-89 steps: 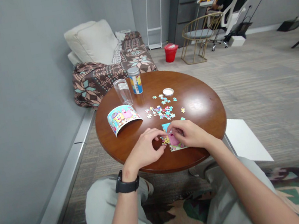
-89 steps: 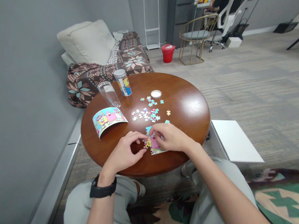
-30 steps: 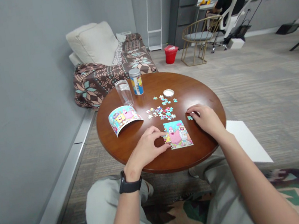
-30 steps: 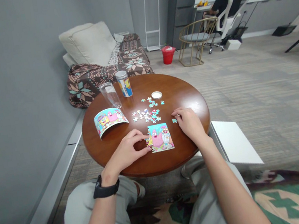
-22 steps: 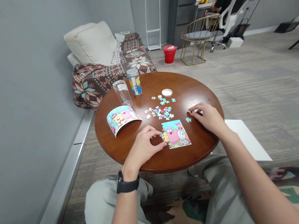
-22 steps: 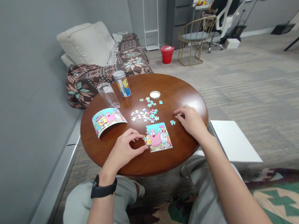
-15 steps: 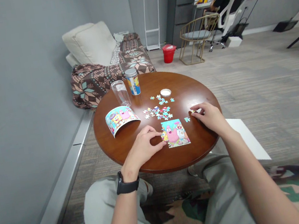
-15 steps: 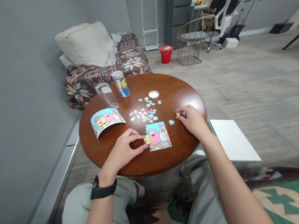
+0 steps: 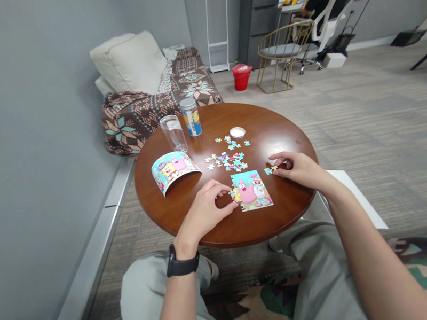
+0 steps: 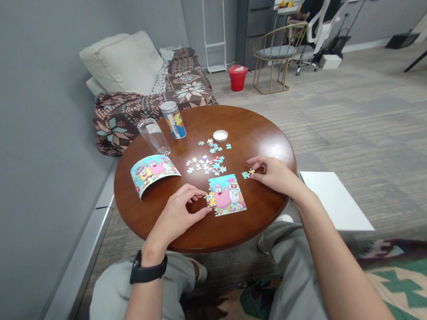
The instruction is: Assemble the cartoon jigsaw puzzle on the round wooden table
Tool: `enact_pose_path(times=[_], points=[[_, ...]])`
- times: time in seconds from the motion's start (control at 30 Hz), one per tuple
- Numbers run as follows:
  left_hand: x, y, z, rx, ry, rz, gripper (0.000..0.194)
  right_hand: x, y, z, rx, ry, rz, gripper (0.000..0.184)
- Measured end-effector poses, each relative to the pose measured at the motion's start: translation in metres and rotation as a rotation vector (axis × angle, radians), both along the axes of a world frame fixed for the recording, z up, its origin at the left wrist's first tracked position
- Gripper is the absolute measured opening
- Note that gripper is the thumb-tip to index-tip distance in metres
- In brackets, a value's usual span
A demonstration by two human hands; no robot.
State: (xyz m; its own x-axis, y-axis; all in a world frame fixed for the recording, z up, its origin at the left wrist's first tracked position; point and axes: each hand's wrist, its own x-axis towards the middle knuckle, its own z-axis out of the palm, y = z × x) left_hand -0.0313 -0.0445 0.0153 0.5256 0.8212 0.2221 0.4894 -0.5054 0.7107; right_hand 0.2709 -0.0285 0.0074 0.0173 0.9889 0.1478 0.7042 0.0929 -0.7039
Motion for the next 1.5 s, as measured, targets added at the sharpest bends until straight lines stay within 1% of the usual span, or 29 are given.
enact_pose_path(times=[0.13,0.23,0.27,0.33,0.43,0.53,0.63,0.83,0.97,1.13,1.23,1.37,1.5], points=[[0.000,0.000,0.000,-0.001,-0.003,0.006,0.021,0.001,-0.002,0.000,-0.009,-0.030,0.008,0.019],[0.001,0.000,0.001,-0.007,-0.027,0.010,0.022,-0.006,-0.005,0.005,0.045,-0.006,0.001,0.022],[0.001,0.000,0.002,-0.011,-0.044,0.015,0.022,-0.013,-0.006,0.009,0.072,0.022,0.015,0.022],[0.001,0.000,0.003,-0.044,-0.096,0.041,0.018,-0.032,-0.011,0.016,0.111,0.104,0.100,0.023],[0.001,0.001,0.003,-0.156,-0.203,0.124,0.014,-0.070,-0.019,0.024,0.089,0.239,0.219,0.022],[-0.001,0.003,-0.001,-0.250,-0.298,0.154,0.017,-0.102,-0.025,0.025,0.050,0.334,0.247,0.017],[-0.002,0.004,-0.003,-0.275,-0.329,0.142,0.017,-0.117,-0.026,0.020,0.037,0.403,0.237,0.012],[-0.001,0.002,0.000,-0.257,-0.345,0.097,0.015,-0.117,-0.025,0.012,0.041,0.376,0.227,0.012],[0.000,0.002,0.001,-0.254,-0.338,0.133,0.015,-0.115,-0.026,0.012,0.053,0.314,0.238,0.012],[0.003,0.000,0.005,-0.159,-0.224,0.187,0.004,-0.101,-0.021,0.013,0.158,0.203,0.180,0.012],[0.005,-0.002,0.007,-0.138,-0.161,0.179,0.005,-0.092,-0.016,0.008,0.149,0.204,0.162,0.014],[0.006,-0.001,0.007,-0.123,-0.138,0.184,0.006,-0.090,-0.012,-0.001,0.112,0.178,0.195,0.013],[0.006,-0.001,0.005,-0.062,-0.079,0.180,0.009,-0.092,-0.013,-0.004,0.162,0.085,0.256,0.011]])
